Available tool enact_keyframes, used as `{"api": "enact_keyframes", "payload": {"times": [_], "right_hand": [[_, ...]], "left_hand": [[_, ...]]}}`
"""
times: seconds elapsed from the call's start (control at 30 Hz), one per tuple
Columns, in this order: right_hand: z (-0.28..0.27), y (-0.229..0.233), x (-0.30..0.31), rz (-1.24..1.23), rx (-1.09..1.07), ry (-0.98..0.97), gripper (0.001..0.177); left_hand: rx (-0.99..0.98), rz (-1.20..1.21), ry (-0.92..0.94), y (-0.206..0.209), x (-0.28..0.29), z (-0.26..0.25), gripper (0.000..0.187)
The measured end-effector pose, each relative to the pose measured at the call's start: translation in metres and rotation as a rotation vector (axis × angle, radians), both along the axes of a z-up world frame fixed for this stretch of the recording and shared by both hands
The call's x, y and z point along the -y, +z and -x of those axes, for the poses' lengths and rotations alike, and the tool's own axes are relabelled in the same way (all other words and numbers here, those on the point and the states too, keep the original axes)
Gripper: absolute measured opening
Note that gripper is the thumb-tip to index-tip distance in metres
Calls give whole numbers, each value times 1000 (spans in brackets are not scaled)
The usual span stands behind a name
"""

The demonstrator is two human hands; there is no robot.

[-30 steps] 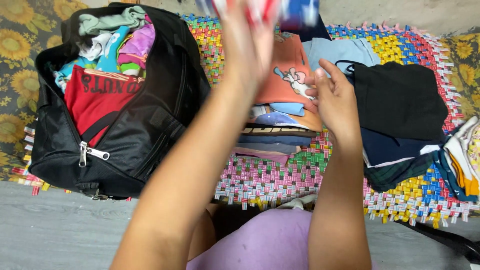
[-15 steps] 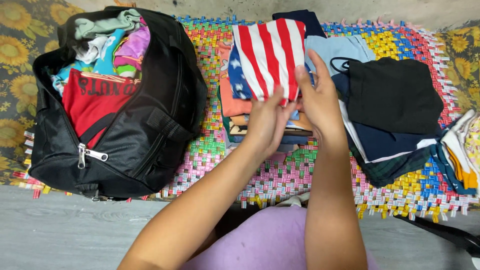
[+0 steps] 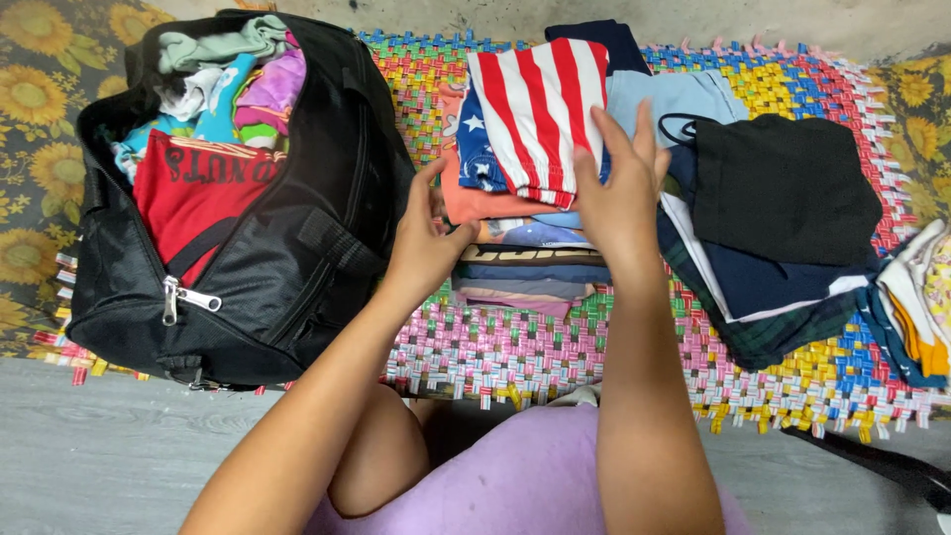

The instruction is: The recorder is seen organizing and packing various items of clothing into a black duffel bag.

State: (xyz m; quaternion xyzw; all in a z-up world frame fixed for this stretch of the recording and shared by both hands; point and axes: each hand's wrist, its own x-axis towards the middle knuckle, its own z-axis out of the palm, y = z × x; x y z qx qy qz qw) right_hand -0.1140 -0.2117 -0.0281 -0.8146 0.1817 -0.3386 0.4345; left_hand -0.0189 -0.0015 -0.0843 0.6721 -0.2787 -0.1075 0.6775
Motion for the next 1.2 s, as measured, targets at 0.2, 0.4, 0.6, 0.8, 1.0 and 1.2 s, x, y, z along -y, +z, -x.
{"api": "enact_keyframes", "payload": {"times": [0.2, 0.4, 0.6, 0.8, 1.0, 1.2], "right_hand": [[-9, 16, -30, 602, -77, 101, 94], [-27, -7, -11, 293, -72, 96, 60], [-27, -45, 65, -589, 419, 99, 36], [17, -47, 119, -1263, 703, 163, 49], [37, -46, 129, -1269, 838, 83, 52], [54, -31, 130, -1203, 907, 135, 53]], "left_hand": [[470, -95, 181, 40, 10, -13, 41], [559, -36, 60, 89, 46, -15, 21], [529, 47, -86, 112, 49, 6, 47], [746, -435, -198, 48, 34, -10, 71], [937, -569, -102, 61, 54, -13, 79], [956, -636, -137, 60, 77, -47, 63]]}}
